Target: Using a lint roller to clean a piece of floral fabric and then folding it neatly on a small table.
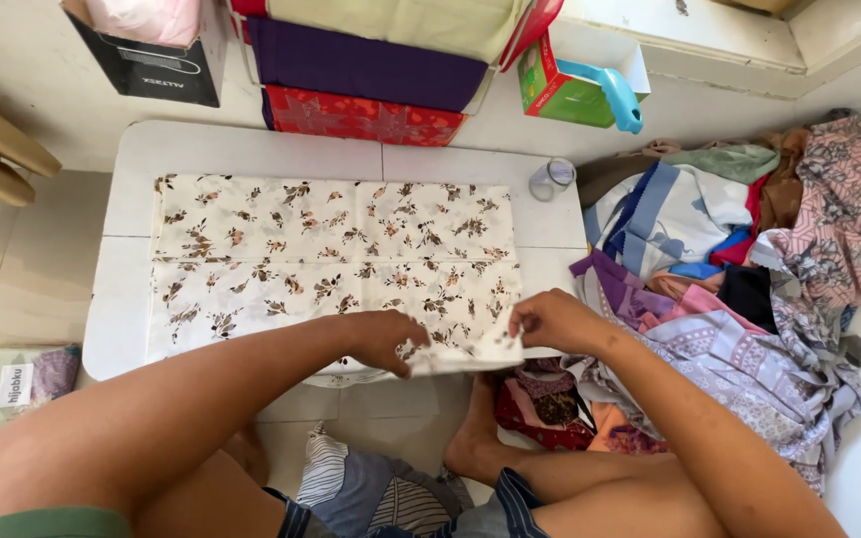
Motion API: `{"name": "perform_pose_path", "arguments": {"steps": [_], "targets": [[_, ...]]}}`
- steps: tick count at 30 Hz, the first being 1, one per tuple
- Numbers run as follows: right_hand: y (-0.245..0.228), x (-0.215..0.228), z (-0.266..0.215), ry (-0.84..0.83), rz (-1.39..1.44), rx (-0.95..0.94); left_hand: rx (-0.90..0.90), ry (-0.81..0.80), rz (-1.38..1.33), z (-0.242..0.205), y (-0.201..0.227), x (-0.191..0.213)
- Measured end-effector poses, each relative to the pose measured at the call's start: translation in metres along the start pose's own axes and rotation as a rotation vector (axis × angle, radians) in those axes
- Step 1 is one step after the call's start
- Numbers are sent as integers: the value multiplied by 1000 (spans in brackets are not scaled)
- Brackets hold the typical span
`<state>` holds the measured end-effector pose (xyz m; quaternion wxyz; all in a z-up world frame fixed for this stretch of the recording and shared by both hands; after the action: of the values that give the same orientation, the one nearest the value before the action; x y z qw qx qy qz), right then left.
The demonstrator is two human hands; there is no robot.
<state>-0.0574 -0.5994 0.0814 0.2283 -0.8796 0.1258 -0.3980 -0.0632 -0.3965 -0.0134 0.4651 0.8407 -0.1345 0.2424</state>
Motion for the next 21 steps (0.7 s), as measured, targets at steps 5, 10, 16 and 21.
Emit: {"name": "perform_pose_path", "arguments": {"steps": [5,10,16,21], "targets": [[38,-5,-8,-73,75,-40,31,-59,164,-19,-10,-6],[-2,9,-15,-22,48,54,-2,-53,87,-50,23,-9],[-40,9,-14,-66,-48,225,-5,-62,229,-54,28,-17],[27,-35,-2,-344,-193,204,-21,-39,401,-62,-4,12]]}}
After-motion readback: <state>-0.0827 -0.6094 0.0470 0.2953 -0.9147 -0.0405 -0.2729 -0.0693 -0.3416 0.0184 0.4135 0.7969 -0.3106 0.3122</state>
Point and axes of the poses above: each hand's wrist, its own z-axis towards the middle knuckle, its own x-axis out of the back of the hand, y = z × x, the point moved 10 cm from there along z, towards the middle knuckle, and after that the axes turned 5 degrees about -y, right-handed, at the moved point
